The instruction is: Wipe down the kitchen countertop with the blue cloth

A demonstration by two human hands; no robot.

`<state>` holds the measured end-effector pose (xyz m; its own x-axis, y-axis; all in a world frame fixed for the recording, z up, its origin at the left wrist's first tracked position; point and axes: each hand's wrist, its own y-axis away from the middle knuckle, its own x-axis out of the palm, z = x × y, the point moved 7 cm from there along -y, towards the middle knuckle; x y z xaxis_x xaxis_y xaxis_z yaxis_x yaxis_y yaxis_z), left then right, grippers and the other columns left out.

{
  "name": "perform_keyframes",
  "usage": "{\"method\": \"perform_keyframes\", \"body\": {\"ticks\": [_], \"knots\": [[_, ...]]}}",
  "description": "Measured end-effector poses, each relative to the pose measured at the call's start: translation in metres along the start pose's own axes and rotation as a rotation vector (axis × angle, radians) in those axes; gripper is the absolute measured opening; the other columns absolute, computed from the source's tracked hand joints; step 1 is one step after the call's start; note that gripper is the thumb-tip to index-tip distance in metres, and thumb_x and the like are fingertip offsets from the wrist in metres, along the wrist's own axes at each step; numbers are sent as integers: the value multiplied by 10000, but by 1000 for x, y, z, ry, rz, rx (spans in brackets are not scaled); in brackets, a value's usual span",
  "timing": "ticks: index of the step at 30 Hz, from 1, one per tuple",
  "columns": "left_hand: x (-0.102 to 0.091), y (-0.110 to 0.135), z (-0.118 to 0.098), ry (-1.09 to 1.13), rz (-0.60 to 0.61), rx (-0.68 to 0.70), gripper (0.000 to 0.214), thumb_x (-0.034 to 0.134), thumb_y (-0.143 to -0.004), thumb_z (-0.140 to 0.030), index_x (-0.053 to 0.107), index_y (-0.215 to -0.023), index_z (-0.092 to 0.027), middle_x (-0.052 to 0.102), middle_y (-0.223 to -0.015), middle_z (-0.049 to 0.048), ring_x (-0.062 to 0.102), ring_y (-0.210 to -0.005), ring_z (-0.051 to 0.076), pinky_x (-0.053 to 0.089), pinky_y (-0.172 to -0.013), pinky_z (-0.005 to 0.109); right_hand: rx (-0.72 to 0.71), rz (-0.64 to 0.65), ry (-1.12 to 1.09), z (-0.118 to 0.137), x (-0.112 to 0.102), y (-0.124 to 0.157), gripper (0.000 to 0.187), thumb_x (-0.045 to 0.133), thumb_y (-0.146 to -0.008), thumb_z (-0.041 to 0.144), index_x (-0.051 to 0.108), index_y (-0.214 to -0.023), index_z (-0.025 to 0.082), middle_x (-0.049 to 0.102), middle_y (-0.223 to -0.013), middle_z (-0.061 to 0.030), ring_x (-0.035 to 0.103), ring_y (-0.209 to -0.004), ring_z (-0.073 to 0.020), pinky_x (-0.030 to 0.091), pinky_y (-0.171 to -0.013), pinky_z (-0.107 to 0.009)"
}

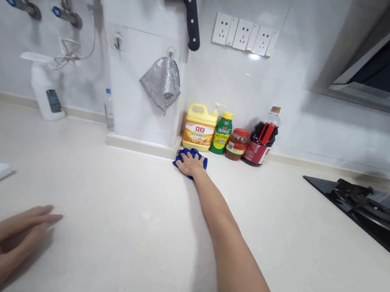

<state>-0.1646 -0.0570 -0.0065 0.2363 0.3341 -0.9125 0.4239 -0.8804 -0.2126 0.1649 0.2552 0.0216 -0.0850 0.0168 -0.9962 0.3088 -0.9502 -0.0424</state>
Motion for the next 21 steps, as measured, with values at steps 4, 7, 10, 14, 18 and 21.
{"method": "perform_keyframes", "body": {"ticks": [4,7,10,14,18,21], "knots": [[-14,7,-21,75,47,-57,424,380,-822,-502,679,-1105,-398,543,-1396,-127,576,-1229,273,444,-1067,469,-25,-4,10,15,-1,22,649,258,-964,566,331,-1525,249,271,-1605,-78,246,-1425,-397,163,-1116,-645],[-20,12,-32,80,74,-19,408,396,-851,-442,676,-1137,-363,514,-1436,-85,555,-1247,309,450,-1050,500,-54,1,16,29,-1,46,648,275,-967,554,327,-1527,230,271,-1603,-105,246,-1425,-411,169,-1101,-665],[-27,18,-39,98,74,12,409,375,-899,-409,680,-1158,-321,509,-1450,-39,545,-1247,331,460,-1026,510,-110,16,17,47,0,76,649,285,-971,550,307,-1538,234,243,-1615,-100,208,-1448,-406,156,-1115,-653],[-36,27,-45,162,58,57,411,359,-928,-359,685,-1163,-274,510,-1453,-1,519,-1272,337,440,-1045,509,-210,44,21,77,0,123,650,310,-968,564,290,-1546,267,217,-1628,-65,183,-1466,-381,130,-1149,-614],[-38,29,-45,192,43,72,421,340,-935,-338,689,-1157,-258,510,-1454,30,507,-1288,330,425,-1060,507,-294,52,30,112,-2,170,649,328,-964,567,286,-1546,284,211,-1630,-53,171,-1473,-369,126,-1161,-598],[-36,28,-43,226,22,86,416,354,-925,-324,693,-1149,-230,536,-1427,68,517,-1281,323,417,-1071,491,-354,58,-3,143,-1,203,666,345,-958,566,289,-1547,260,205,-1630,-77,152,-1473,-398,98,-1160,-626]]}}
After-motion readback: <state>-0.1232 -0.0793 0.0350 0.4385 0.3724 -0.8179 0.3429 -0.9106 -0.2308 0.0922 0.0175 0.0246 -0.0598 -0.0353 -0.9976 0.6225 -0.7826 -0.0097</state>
